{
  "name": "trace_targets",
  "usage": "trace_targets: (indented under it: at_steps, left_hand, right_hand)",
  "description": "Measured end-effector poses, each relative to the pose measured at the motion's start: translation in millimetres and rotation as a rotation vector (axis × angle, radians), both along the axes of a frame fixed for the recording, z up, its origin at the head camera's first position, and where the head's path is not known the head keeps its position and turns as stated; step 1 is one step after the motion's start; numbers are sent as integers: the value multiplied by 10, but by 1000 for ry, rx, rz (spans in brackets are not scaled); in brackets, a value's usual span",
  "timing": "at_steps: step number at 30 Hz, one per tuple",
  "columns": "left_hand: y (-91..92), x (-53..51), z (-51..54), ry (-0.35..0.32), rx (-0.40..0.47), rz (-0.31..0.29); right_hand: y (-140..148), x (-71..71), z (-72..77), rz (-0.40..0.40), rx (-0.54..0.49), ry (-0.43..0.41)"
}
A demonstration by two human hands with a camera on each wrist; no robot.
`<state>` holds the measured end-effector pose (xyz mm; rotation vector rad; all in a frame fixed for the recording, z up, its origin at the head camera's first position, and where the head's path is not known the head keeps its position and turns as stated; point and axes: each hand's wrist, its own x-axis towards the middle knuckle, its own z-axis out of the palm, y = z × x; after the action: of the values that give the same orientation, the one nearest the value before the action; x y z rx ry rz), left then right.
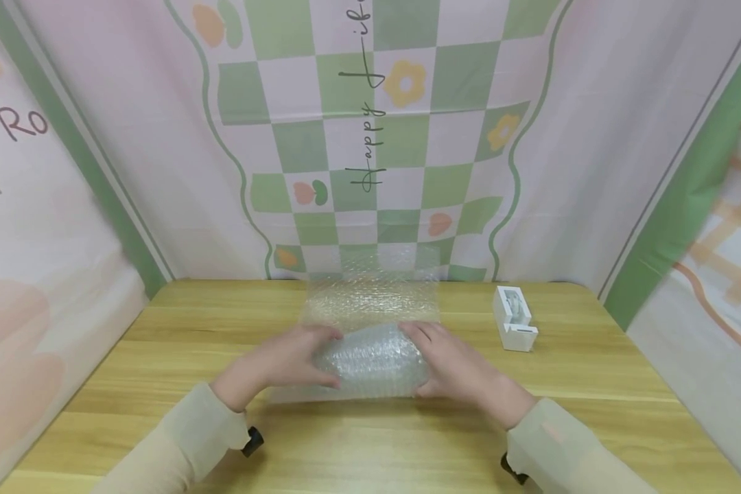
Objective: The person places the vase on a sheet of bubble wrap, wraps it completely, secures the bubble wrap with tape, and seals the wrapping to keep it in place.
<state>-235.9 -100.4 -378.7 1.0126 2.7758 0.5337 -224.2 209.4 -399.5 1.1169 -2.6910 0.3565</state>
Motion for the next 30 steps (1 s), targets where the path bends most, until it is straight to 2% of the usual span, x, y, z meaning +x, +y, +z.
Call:
trace_targets:
  at_steps: [6, 10, 15, 19, 23, 30]
  left_hand:
    - [137, 94, 14, 157, -144, 36]
    - [199, 132, -22, 220, -222, 60]
    - [236, 138, -64, 292, -294, 60]
    - [239, 126, -89, 305, -306, 57]
    - [237, 117, -79, 306, -306, 54]
    - [208, 109, -46, 273, -276, 56]
  right_hand:
    - [-13, -51, 23, -20, 3, -59]
    - [-19, -76, 48, -20, 14, -98]
    - [-28, -116, 89, -9, 20, -154]
    - [-20, -159, 110, -3, 17, -212]
    - [-3, -184, 122, 5, 7, -237]
    - [127, -171, 155, 23, -34, -165]
